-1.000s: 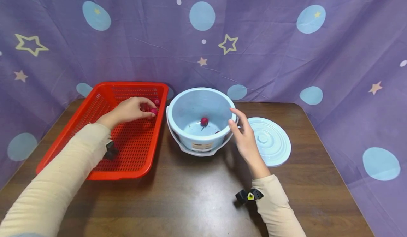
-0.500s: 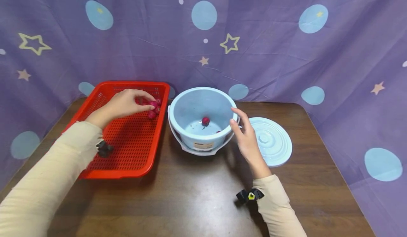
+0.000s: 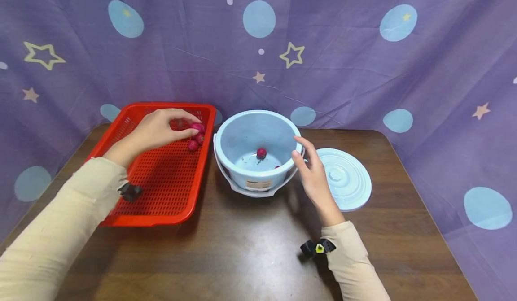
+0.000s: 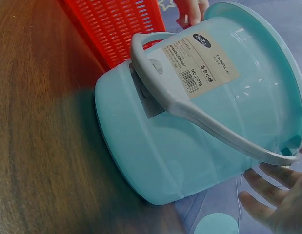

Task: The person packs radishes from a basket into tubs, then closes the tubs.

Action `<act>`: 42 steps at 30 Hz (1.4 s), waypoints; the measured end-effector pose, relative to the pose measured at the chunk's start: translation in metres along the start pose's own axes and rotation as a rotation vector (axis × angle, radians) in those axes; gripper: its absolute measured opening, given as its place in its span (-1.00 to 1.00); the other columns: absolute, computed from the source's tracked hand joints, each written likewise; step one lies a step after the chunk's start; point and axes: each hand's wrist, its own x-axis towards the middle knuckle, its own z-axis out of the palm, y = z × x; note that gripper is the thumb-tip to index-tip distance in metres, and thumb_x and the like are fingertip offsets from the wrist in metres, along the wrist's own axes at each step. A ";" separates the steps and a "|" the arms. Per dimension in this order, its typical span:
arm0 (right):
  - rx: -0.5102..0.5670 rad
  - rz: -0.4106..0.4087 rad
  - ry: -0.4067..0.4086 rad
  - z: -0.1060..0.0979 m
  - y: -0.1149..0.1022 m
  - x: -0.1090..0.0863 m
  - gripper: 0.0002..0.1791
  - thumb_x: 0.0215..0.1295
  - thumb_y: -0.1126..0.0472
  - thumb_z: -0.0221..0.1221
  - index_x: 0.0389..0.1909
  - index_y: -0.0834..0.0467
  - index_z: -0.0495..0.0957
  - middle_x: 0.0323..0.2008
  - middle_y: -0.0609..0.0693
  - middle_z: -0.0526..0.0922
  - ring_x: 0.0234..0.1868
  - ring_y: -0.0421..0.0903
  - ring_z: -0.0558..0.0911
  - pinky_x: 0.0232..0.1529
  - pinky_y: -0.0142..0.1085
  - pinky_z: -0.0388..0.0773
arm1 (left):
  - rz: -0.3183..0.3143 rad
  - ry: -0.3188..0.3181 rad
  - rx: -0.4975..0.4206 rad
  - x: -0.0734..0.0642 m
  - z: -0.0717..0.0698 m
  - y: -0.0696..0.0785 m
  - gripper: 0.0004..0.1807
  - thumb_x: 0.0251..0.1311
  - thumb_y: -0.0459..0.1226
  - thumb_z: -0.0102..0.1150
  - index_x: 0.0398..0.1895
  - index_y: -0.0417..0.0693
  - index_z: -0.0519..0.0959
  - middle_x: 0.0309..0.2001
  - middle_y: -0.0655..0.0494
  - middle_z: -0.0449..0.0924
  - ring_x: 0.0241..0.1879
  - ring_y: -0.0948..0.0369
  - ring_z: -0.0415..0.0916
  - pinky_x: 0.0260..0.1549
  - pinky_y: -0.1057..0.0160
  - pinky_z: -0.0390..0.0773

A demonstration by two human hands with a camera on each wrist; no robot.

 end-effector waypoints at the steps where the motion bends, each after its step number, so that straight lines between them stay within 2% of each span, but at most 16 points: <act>1: 0.001 0.000 0.001 0.000 0.000 0.000 -0.54 0.52 0.27 -0.03 0.39 0.20 0.33 0.34 0.09 0.35 0.15 -0.16 0.38 0.17 -0.41 0.27 | 0.009 0.010 0.005 0.000 0.000 0.002 -0.66 0.17 0.03 0.36 -0.01 0.23 0.70 -0.16 0.23 0.67 -0.23 0.17 0.48 -0.20 0.09 0.45; 6: 0.005 -0.001 0.003 0.000 0.000 0.000 -0.54 0.52 0.28 -0.03 0.39 0.21 0.32 0.35 0.09 0.34 0.18 -0.17 0.38 0.18 -0.41 0.27 | 0.050 0.048 0.000 -0.001 -0.002 0.013 -0.69 0.17 0.01 0.37 -0.02 0.25 0.69 -0.27 0.25 0.62 -0.31 0.21 0.43 -0.31 0.14 0.42; 13: 0.000 0.001 0.000 0.000 0.000 0.000 -0.53 0.52 0.26 -0.03 0.39 0.20 0.32 0.35 0.10 0.34 0.18 -0.16 0.39 0.17 -0.41 0.28 | 0.093 0.060 -0.031 -0.001 -0.003 0.028 -0.71 0.17 0.00 0.37 -0.04 0.26 0.70 -0.42 0.29 0.58 -0.40 0.26 0.43 -0.38 0.16 0.41; 22: 0.007 0.001 -0.003 0.000 0.001 -0.001 -0.53 0.52 0.26 -0.04 0.40 0.20 0.31 0.36 0.10 0.34 0.18 -0.16 0.40 0.16 -0.41 0.28 | 0.166 0.046 -0.021 0.000 -0.001 0.051 -0.74 0.20 -0.03 0.34 -0.04 0.28 0.70 -0.40 0.28 0.52 -0.42 0.24 0.46 -0.40 0.19 0.43; 31: 0.017 -0.009 -0.003 0.001 0.001 0.000 -0.54 0.53 0.27 -0.05 0.39 0.22 0.31 0.36 0.11 0.34 0.22 -0.15 0.39 0.18 -0.41 0.28 | 0.236 0.026 -0.004 0.003 0.004 0.067 -0.71 0.17 -0.06 0.36 -0.02 0.25 0.71 -0.32 0.21 0.56 -0.40 0.22 0.44 -0.41 0.18 0.41; 37: 0.015 -0.012 0.003 0.002 0.002 0.000 -0.54 0.52 0.28 -0.05 0.39 0.23 0.31 0.35 0.12 0.34 0.20 -0.16 0.39 0.18 -0.41 0.27 | 0.282 0.009 -0.017 0.005 0.010 0.075 -0.72 0.15 -0.06 0.39 -0.04 0.25 0.72 -0.29 0.29 0.60 -0.37 0.26 0.42 -0.42 0.20 0.41; 42: 0.014 -0.015 0.003 0.002 0.002 0.001 -0.54 0.53 0.27 -0.05 0.39 0.23 0.31 0.36 0.11 0.33 0.22 -0.16 0.36 0.21 -0.40 0.25 | 0.297 -0.028 -0.018 0.006 0.015 0.078 -0.72 0.14 -0.04 0.41 -0.06 0.27 0.71 -0.27 0.35 0.59 -0.34 0.26 0.43 -0.41 0.22 0.41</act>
